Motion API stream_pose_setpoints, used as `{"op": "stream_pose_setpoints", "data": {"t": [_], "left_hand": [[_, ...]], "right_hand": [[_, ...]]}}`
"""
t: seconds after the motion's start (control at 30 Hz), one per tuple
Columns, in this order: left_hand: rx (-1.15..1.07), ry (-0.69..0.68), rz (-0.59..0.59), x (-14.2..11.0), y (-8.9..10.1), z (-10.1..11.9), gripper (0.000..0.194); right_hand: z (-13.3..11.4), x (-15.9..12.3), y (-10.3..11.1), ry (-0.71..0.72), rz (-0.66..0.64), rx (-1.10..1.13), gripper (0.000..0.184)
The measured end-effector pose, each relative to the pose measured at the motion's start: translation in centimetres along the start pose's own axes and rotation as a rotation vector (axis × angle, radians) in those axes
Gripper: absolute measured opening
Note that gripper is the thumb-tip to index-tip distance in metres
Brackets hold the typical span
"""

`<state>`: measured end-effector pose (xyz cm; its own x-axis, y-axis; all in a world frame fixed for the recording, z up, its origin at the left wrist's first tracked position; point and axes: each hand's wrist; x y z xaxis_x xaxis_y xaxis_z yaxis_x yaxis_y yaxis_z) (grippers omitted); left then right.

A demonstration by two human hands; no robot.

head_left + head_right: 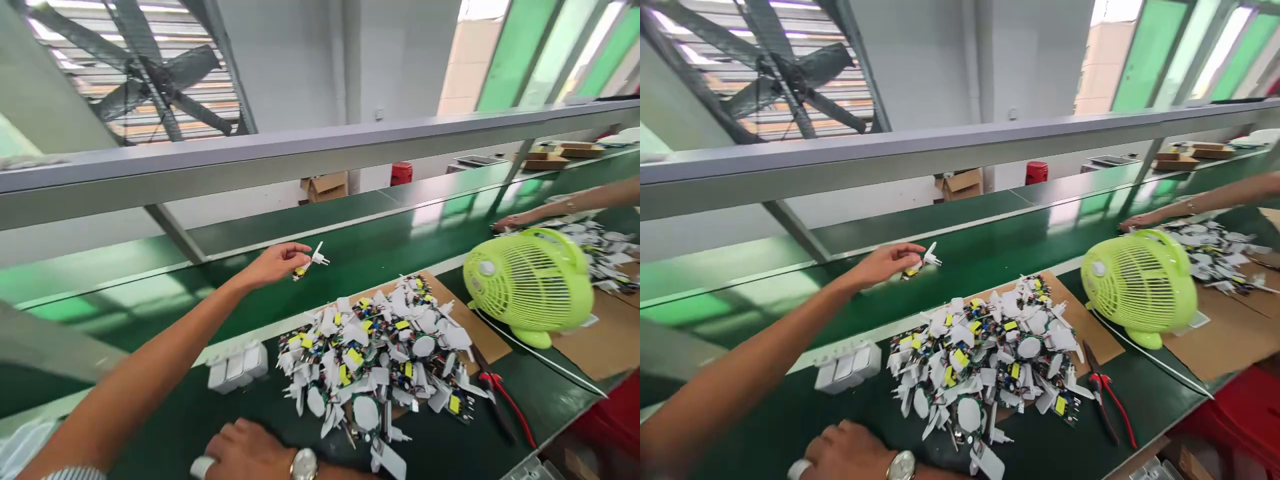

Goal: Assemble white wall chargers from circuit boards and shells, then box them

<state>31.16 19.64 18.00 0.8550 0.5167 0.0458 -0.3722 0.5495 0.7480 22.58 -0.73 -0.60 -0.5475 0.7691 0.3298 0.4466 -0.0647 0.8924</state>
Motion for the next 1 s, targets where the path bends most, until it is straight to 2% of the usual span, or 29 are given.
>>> {"op": "stream_pose_setpoints", "data": {"t": [0.07,0.13,0.2,0.23,0.27,0.33,0.43,0.5,0.57,0.67,0.73,0.8,0.87,0.93,1.0], "left_hand": [[-0.207,0.037,0.068,-8.0,2.1,0.3,0.062],[-0.338,0.181,0.106,-16.4,2.5,0.1,0.063],[-0.364,0.336,0.111,-23.9,0.9,-0.3,0.070],[-0.324,0.379,0.104,-27.0,-0.3,-0.7,0.072],[-0.242,0.392,0.095,-29.7,-1.8,-1.0,0.071],[-0.105,0.394,0.105,-33.6,-4.6,-1.8,0.055],[-0.051,0.408,0.167,-36.4,-7.5,-2.9,0.035],[-0.034,0.403,0.203,-37.2,-7.8,-3.7,0.033],[0.103,0.366,0.243,-38.1,-6.9,-5.0,0.030],[0.532,0.354,0.371,-41.0,-3.7,-7.9,0.026],[0.736,0.426,0.484,-43.7,-1.4,-10.2,0.024],[0.845,0.524,0.556,-46.2,0.3,-12.3,0.023],[0.912,0.581,0.565,-47.5,1.0,-13.9,0.019],[0.914,0.559,0.560,-47.2,0.7,-14.7,0.015],[0.818,0.437,0.571,-45.7,-0.6,-14.6,0.016]], "right_hand": [[-0.4,-0.5,-1.4,-0.075,0.052,0.081,0.016],[-0.8,-1.2,-2.3,-0.213,0.124,0.266,0.021],[-0.8,-1.8,-2.6,-0.387,0.323,0.572,0.033],[-0.7,-2.1,-2.7,-0.466,0.432,0.723,0.033],[-0.5,-2.3,-2.8,-0.500,0.463,0.771,0.033],[-0.1,-2.5,-3.0,-0.547,0.466,0.844,0.038],[-0.2,-3.0,-3.1,-0.645,0.419,0.956,0.039],[-0.5,-3.5,-3.2,-0.660,0.374,0.950,0.045],[-0.9,-4.1,-3.1,-0.675,0.345,0.926,0.049],[-1.5,-5.1,-2.9,-0.725,0.307,0.909,0.053],[-2.4,-5.6,-2.5,-0.738,0.248,0.851,0.054],[-3.9,-5.8,-2.0,-0.696,0.164,0.695,0.055],[-5.9,-5.2,-1.7,-0.594,0.082,0.463,0.064],[-7.7,-4.1,-1.7,-0.472,0.028,0.233,0.070],[-8.8,-3.0,-2.0,-0.386,-0.005,0.054,0.053]]}}
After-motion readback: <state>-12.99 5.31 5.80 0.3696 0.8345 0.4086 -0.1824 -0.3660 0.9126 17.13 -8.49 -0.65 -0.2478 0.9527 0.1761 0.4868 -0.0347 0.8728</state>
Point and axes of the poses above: each hand's wrist, its own x-axis towards the middle knuckle, its own y-axis out of the back of the hand, z = x × y, and after that the axes turned 5 degrees about -y, right-handed
